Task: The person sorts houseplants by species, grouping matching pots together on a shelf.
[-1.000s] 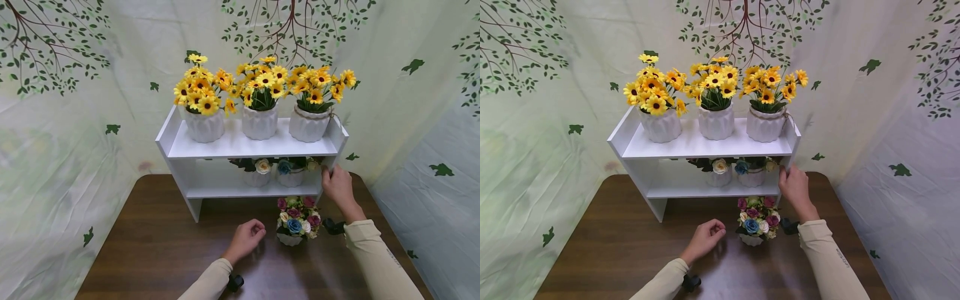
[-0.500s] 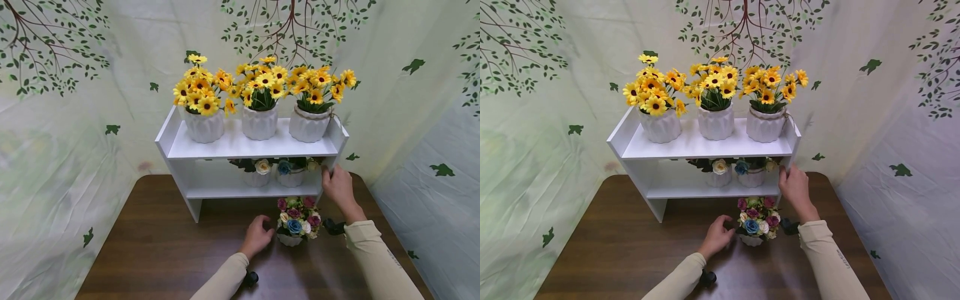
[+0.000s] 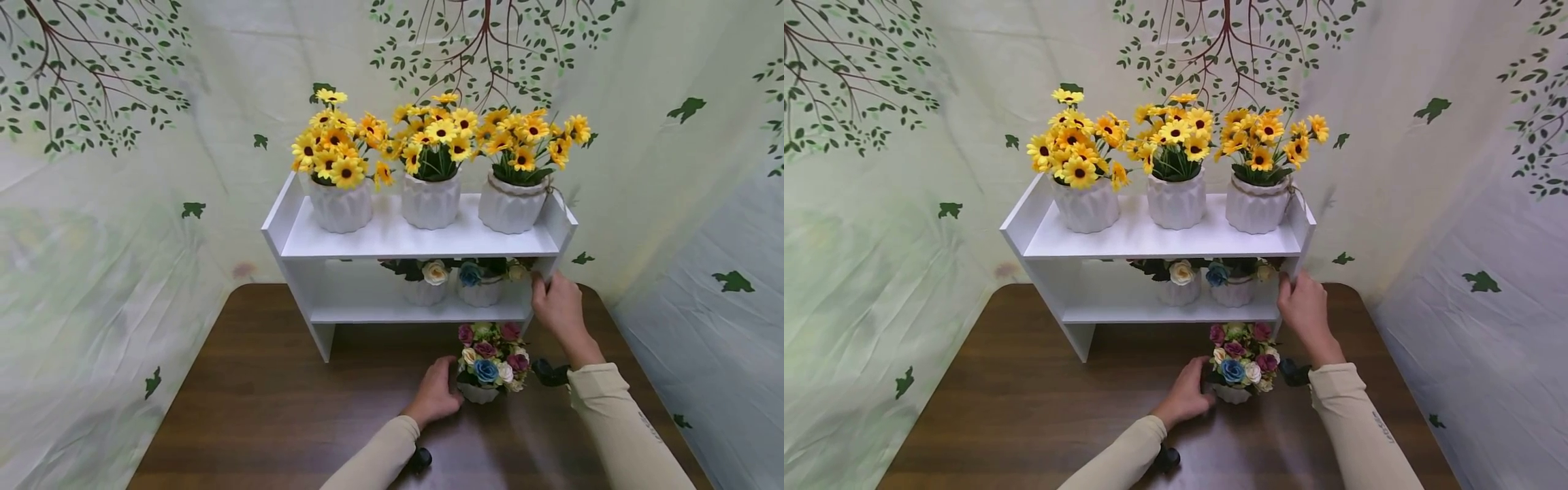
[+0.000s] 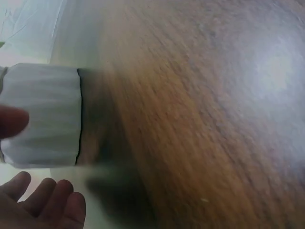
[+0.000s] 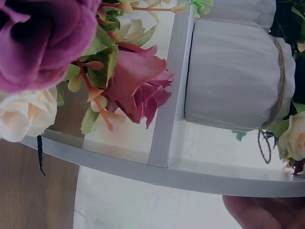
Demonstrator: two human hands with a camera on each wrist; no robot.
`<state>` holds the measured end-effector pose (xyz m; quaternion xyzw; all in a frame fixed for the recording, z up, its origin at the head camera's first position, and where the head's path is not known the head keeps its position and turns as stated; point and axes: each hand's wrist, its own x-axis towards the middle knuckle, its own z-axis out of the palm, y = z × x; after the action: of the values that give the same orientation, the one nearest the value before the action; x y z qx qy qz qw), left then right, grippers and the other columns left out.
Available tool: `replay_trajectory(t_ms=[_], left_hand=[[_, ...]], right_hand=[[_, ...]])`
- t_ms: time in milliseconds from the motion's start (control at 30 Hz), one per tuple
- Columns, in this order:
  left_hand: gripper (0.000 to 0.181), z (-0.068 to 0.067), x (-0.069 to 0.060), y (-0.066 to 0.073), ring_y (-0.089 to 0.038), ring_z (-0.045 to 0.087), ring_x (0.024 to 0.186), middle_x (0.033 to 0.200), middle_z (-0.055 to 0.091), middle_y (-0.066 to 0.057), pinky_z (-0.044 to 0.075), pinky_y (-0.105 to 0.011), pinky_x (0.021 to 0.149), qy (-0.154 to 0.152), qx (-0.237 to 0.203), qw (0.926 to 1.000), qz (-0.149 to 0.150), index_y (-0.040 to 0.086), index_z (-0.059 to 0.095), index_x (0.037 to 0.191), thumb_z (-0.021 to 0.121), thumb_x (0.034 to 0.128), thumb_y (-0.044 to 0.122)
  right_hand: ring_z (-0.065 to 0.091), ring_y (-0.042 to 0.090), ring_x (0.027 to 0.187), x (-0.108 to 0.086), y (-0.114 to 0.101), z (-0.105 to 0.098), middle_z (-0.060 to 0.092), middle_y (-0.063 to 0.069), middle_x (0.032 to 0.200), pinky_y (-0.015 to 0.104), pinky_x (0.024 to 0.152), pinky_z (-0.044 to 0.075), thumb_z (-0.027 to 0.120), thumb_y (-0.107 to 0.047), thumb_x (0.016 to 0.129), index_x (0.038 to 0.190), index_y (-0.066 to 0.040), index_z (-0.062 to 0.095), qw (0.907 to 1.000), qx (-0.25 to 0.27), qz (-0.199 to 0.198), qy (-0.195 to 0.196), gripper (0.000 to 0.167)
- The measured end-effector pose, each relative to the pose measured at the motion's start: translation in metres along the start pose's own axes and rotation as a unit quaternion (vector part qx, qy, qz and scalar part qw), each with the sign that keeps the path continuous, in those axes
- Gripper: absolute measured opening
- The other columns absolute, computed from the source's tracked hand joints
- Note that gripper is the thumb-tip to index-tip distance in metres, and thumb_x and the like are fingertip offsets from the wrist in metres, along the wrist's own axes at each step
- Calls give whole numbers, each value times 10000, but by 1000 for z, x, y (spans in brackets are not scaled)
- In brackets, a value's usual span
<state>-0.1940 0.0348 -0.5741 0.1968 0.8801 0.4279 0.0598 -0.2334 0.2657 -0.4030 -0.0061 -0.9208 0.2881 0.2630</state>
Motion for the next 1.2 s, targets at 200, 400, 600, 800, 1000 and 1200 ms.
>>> replay_trajectory(t_ms=[200, 400, 600, 800, 1000, 1200], left_hand=[[808, 7, 4, 3, -327, 527, 1265, 1386, 546, -152, 466, -420, 1062, -148, 202, 9995, 205, 37, 436, 1419, 808, 728, 231], [955, 14, 6, 5, -323, 513, 1308, 1456, 512, -136, 448, -453, 1087, -40, 136, 9996, 234, 73, 388, 1478, 871, 701, 347], [1004, 20, 6, 8, -330, 483, 1351, 1500, 480, -109, 419, -507, 1107, -52, -44, 10000, 34, 126, 346, 1517, 875, 701, 374], [958, 21, 6, 7, -358, 513, 1297, 1450, 515, -132, 453, -516, 1063, 3, -87, 9999, -91, 94, 361, 1500, 868, 722, 332], [892, 19, 6, 8, -352, 520, 1283, 1424, 534, -131, 456, -516, 1056, -22, -150, 9998, -138, 89, 387, 1482, 842, 754, 328], [873, 21, 6, 6, -348, 518, 1280, 1419, 542, -125, 455, -520, 1052, -13, -99, 9997, -209, 93, 401, 1473, 836, 758, 341]], right_hand=[[634, 550, 815, 0, 0, -1, 649, 390, 905, 642, 693, 482, 436, -144, 1013, 956, 112, 570, 10000, 17, -11, -8, 294], [633, 526, 767, 1, 0, 0, 648, 374, 864, 627, 665, 479, 436, -140, 1010, 932, 99, 565, 9999, 23, -97, 26, 282], [637, 545, 809, 1, 0, 0, 651, 387, 902, 638, 690, 487, 439, -141, 1011, 948, 114, 572, 10000, 11, -33, 24, 295], [637, 534, 780, 1, 2, 1, 651, 384, 894, 635, 675, 490, 438, -131, 1007, 964, 120, 575, 9999, 32, -117, 66, 289], [629, 537, 757, 1, 3, 1, 646, 383, 869, 642, 665, 480, 447, -128, 1001, 932, 116, 573, 9998, 20, -154, 139, 283], [632, 529, 751, 0, 2, 1, 649, 382, 874, 634, 656, 484, 442, -127, 1003, 947, 117, 575, 9998, 34, -175, 119, 284]])
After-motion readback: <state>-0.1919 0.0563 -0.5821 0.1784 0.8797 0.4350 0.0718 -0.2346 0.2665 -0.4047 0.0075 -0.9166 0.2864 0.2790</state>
